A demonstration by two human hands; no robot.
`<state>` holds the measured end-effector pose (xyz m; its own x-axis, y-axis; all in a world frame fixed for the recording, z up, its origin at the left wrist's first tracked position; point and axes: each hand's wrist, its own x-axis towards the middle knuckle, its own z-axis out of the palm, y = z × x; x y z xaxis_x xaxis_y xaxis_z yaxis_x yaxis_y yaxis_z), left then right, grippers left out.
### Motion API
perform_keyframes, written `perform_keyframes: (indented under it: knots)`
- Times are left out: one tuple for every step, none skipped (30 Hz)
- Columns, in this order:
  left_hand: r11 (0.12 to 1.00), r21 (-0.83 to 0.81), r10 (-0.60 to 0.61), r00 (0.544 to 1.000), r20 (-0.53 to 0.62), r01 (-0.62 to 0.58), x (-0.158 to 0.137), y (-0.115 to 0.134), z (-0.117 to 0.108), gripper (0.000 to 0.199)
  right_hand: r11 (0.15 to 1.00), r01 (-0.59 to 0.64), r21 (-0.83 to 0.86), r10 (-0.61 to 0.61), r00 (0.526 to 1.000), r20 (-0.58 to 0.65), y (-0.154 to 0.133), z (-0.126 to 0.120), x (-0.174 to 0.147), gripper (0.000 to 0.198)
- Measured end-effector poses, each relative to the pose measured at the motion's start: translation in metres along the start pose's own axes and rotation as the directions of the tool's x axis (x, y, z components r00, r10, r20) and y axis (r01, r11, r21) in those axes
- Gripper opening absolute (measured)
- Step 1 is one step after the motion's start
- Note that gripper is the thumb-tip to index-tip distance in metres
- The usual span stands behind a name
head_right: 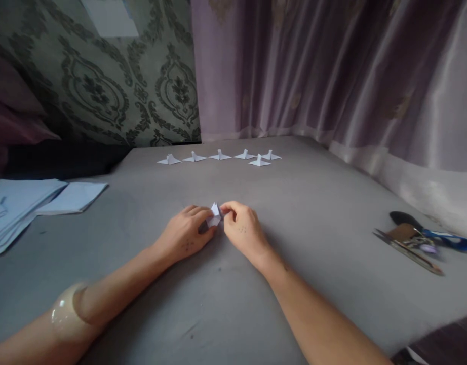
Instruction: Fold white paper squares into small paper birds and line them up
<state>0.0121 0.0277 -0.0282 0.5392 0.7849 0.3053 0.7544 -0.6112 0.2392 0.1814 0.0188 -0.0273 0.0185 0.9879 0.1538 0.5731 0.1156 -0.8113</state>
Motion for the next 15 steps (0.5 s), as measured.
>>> perform_keyframes:
  knots:
    - [1.0,0.002,-0.004,1.0,0.004,0.004,0.0,0.0,0.0,0.019,0.999,-0.031,-0.006,0.031,0.999,-0.013,0.002,-0.001,0.001,0.03]
    - [1.0,-0.001,-0.009,1.0,0.005,0.009,-0.001,-0.001,0.0,0.021,0.998,-0.06,-0.013,0.059,0.998,-0.014,0.004,-0.002,0.002,0.029]
    - [1.0,-0.009,-0.018,1.0,0.003,0.018,-0.001,-0.001,0.0,0.024,0.997,-0.081,-0.019,0.081,0.997,-0.004,0.005,-0.002,0.003,0.029]
    - [0.999,-0.025,-0.029,1.0,-0.003,0.029,-0.001,-0.002,0.0,0.027,0.995,-0.093,-0.022,0.093,0.996,0.013,0.006,-0.002,0.003,0.028]
    - [0.998,-0.05,-0.046,0.999,-0.01,0.045,-0.001,-0.003,0.0,0.029,0.995,-0.097,-0.02,0.098,0.995,0.032,0.007,-0.002,0.002,0.028]
    - [0.994,-0.086,-0.072,0.997,-0.015,0.071,-0.001,-0.004,-0.001,0.031,0.995,-0.096,-0.01,0.097,0.994,0.051,0.007,0.0,0.001,0.027]
    - [0.985,-0.135,-0.115,0.993,-0.019,0.112,0.0,-0.005,-0.002,0.032,0.996,-0.093,0.012,0.092,0.993,0.071,0.007,0.001,0.0,0.027]
    - [0.966,-0.199,-0.174,0.985,-0.018,0.167,0.0,-0.006,-0.003,0.032,0.995,-0.09,0.044,0.086,0.992,0.094,0.007,0.003,-0.002,0.026]
    - [0.93,-0.286,-0.243,0.97,-0.008,0.231,0.001,-0.007,-0.005,0.032,0.993,-0.088,0.082,0.079,0.99,0.116,0.006,0.005,-0.003,0.026]
    - [0.868,-0.398,-0.317,0.948,0.016,0.297,0.002,-0.007,-0.007,0.032,0.989,-0.09,0.12,0.074,0.989,0.129,0.006,0.008,-0.004,0.024]
    - [0.771,-0.526,-0.389,0.92,0.058,0.359,0.003,-0.007,-0.008,0.031,0.984,-0.094,0.15,0.074,0.989,0.131,0.005,0.01,-0.005,0.022]
    - [0.64,-0.652,-0.447,0.887,0.115,0.407,0.005,-0.006,-0.009,0.031,0.98,-0.1,0.17,0.08,0.99,0.119,0.004,0.011,-0.006,0.019]
    - [0.484,-0.76,-0.486,0.856,0.179,0.433,0.006,-0.005,-0.01,0.03,0.977,-0.109,0.185,0.092,0.991,0.096,0.002,0.012,-0.006,0.017]
    - [0.323,-0.839,-0.505,0.83,0.239,0.438,0.007,-0.004,-0.01,0.03,0.971,-0.123,0.204,0.11,0.991,0.071,0.0,0.012,-0.006,0.019]
    - [0.176,-0.888,-0.51,0.811,0.288,0.425,0.008,-0.002,-0.01,0.03,0.962,-0.141,0.234,0.132,0.99,0.053,-0.002,0.012,-0.006,0.023]
